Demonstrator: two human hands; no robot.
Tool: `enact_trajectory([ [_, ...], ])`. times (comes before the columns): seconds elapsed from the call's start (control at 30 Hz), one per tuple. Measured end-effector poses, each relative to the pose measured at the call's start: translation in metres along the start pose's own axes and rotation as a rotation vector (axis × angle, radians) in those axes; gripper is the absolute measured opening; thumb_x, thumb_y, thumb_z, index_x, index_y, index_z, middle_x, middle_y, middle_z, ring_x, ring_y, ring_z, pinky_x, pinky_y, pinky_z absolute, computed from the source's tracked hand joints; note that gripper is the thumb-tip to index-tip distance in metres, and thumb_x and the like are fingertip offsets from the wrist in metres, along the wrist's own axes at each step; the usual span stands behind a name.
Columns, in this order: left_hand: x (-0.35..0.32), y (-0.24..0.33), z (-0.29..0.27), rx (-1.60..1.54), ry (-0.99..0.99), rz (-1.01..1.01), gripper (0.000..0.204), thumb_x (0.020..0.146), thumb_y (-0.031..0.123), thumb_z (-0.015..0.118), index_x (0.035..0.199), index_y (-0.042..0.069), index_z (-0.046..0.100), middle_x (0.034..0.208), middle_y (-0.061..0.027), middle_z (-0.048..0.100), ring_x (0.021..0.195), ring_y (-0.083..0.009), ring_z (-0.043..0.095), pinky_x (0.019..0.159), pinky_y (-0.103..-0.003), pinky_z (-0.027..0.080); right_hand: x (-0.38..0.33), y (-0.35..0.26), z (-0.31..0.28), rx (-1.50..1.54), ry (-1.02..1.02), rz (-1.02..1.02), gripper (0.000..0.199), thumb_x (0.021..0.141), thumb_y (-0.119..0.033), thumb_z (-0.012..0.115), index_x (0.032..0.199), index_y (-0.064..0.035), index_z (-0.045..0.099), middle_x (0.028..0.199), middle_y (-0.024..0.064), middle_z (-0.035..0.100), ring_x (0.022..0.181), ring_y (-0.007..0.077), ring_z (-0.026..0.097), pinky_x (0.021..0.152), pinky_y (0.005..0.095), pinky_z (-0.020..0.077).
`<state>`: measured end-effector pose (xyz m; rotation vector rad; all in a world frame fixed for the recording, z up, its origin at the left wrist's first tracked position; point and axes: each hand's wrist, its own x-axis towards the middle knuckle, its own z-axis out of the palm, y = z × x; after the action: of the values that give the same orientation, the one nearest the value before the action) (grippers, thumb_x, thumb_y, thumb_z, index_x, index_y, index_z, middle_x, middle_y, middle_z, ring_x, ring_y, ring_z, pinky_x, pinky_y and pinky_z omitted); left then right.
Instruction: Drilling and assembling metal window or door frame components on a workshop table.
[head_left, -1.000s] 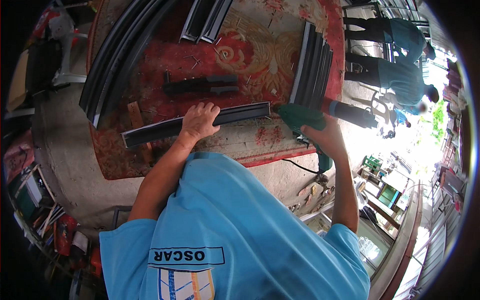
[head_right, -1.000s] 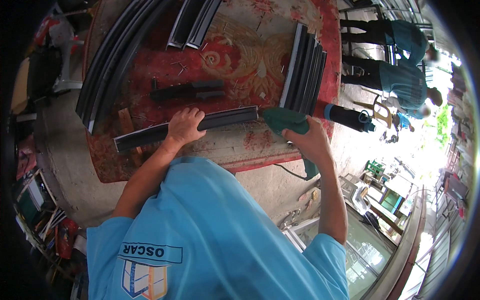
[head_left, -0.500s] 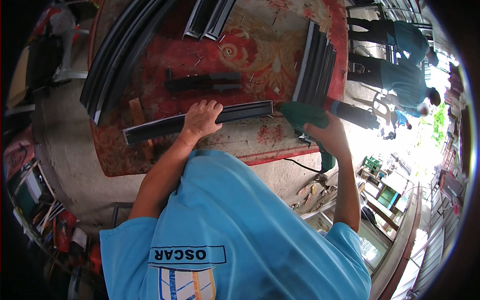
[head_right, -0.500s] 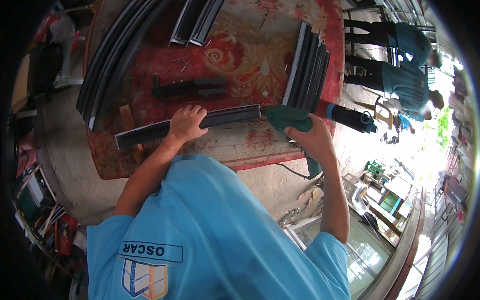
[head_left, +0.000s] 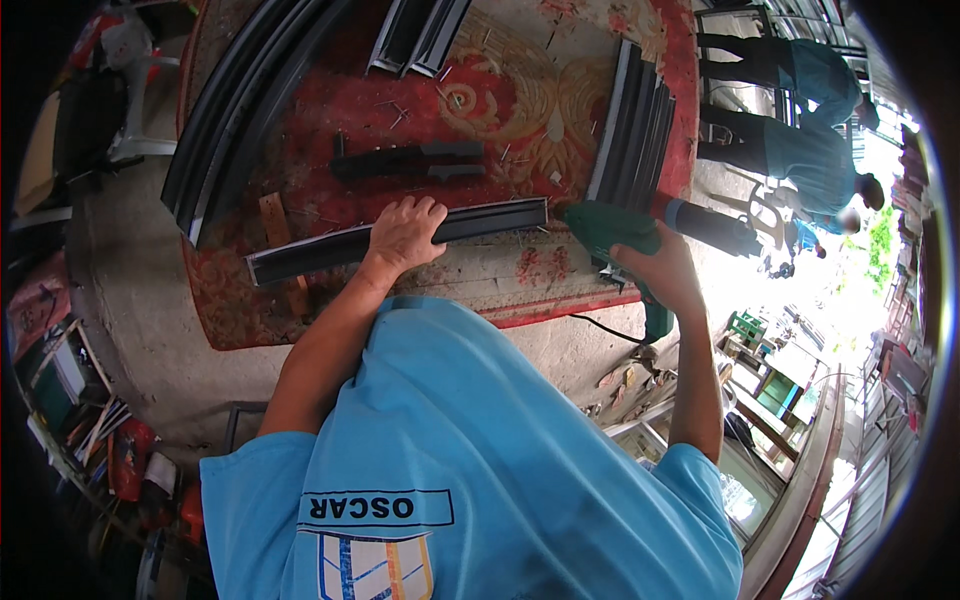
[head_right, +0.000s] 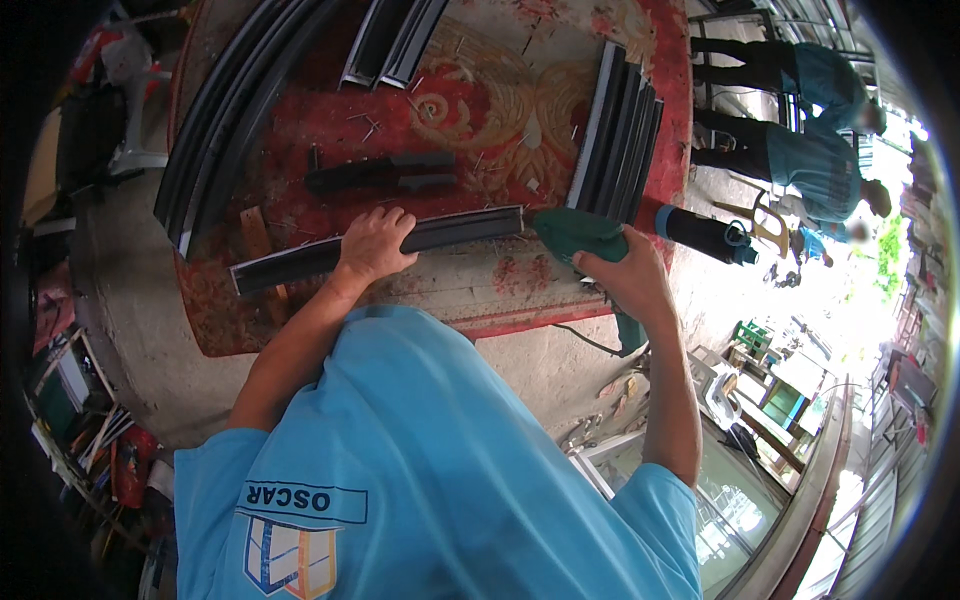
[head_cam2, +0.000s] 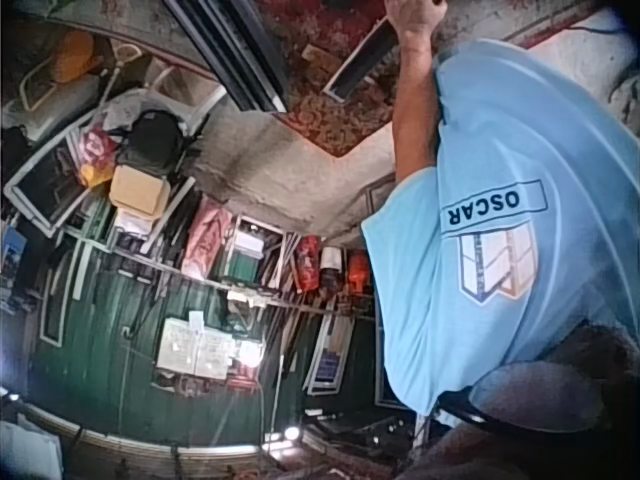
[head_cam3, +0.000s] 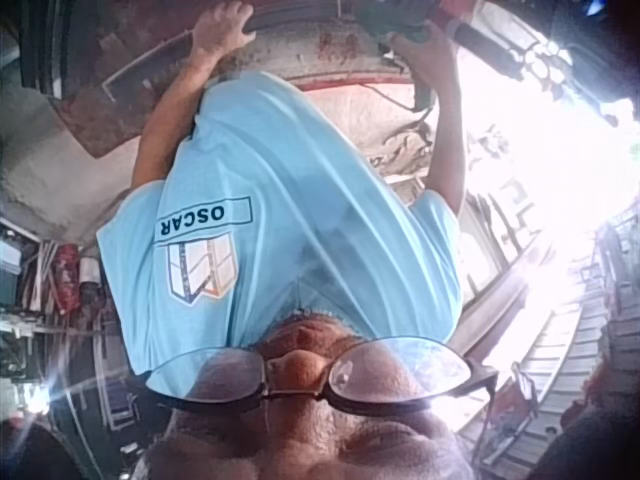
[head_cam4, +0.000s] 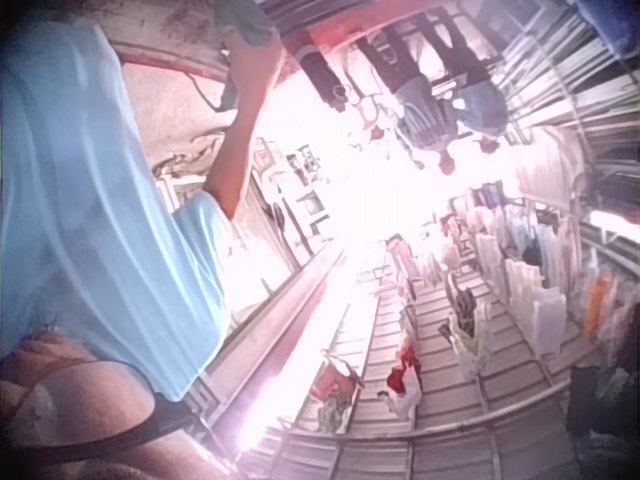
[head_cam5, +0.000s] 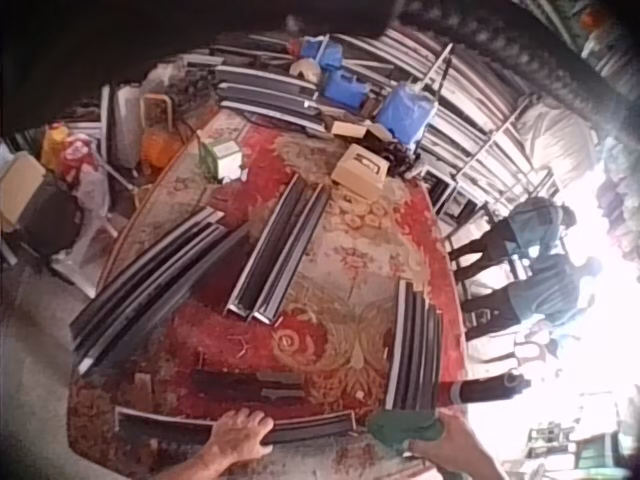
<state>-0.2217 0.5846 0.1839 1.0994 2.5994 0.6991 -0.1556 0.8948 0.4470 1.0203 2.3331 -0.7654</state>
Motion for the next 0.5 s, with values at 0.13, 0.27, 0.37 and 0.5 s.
enact_trajectory([
  [0.13, 0.000, 0.000, 0.000, -0.001, -0.003, 0.008, 0.048, 0.066, 0.038, 0.088, 0.101, 0.015, 0.065, 0.099, -0.0036, 0.065, 0.095, -0.0275, 0.066, 0.080, -0.043, 0.058, 0.005, 0.007, 0.000, -0.005, -0.017, -0.036, 0.060, 0.075, -0.033, 0.085, 0.121, 0.0037, 0.070, 0.097, 0.0131, 0.077, 0.083, 0.0193, 0.074, 0.079, 0.0348, 0.0580],
  [0.27, 0.001, -0.001, 0.001, 0.007, 0.015, 0.016, 0.048, 0.065, 0.038, 0.088, 0.101, 0.015, 0.065, 0.099, -0.0032, 0.064, 0.094, -0.0272, 0.066, 0.079, -0.043, 0.058, 0.019, 0.006, -0.004, -0.254, 0.038, -0.130, 0.078, 0.070, -0.040, 0.086, 0.130, 0.0053, 0.066, 0.106, 0.0202, 0.076, 0.096, 0.0263, 0.076, 0.090, 0.0393, 0.0575],
  [0.37, 0.000, 0.000, -0.001, 0.011, 0.007, 0.012, 0.048, 0.066, 0.038, 0.088, 0.102, 0.015, 0.065, 0.098, -0.0030, 0.064, 0.093, -0.0269, 0.066, 0.079, -0.043, 0.057, 0.028, -0.013, -0.012, -0.314, -0.021, -0.068, 0.085, 0.068, -0.042, 0.086, 0.135, 0.0064, 0.064, 0.109, 0.0229, 0.076, 0.099, 0.0310, 0.077, 0.091, 0.0403, 0.0579],
  [0.5, -0.001, 0.001, -0.003, -0.002, -0.050, -0.010, 0.047, 0.067, 0.036, 0.089, 0.103, 0.015, 0.067, 0.102, -0.0034, 0.066, 0.097, -0.0269, 0.066, 0.080, -0.043, 0.056, 0.032, -0.017, -0.015, -0.282, -0.059, -0.081, 0.054, 0.076, -0.028, 0.085, 0.120, -0.0005, 0.070, 0.092, 0.0102, 0.075, 0.077, 0.0171, 0.073, 0.072, 0.0327, 0.0575],
])
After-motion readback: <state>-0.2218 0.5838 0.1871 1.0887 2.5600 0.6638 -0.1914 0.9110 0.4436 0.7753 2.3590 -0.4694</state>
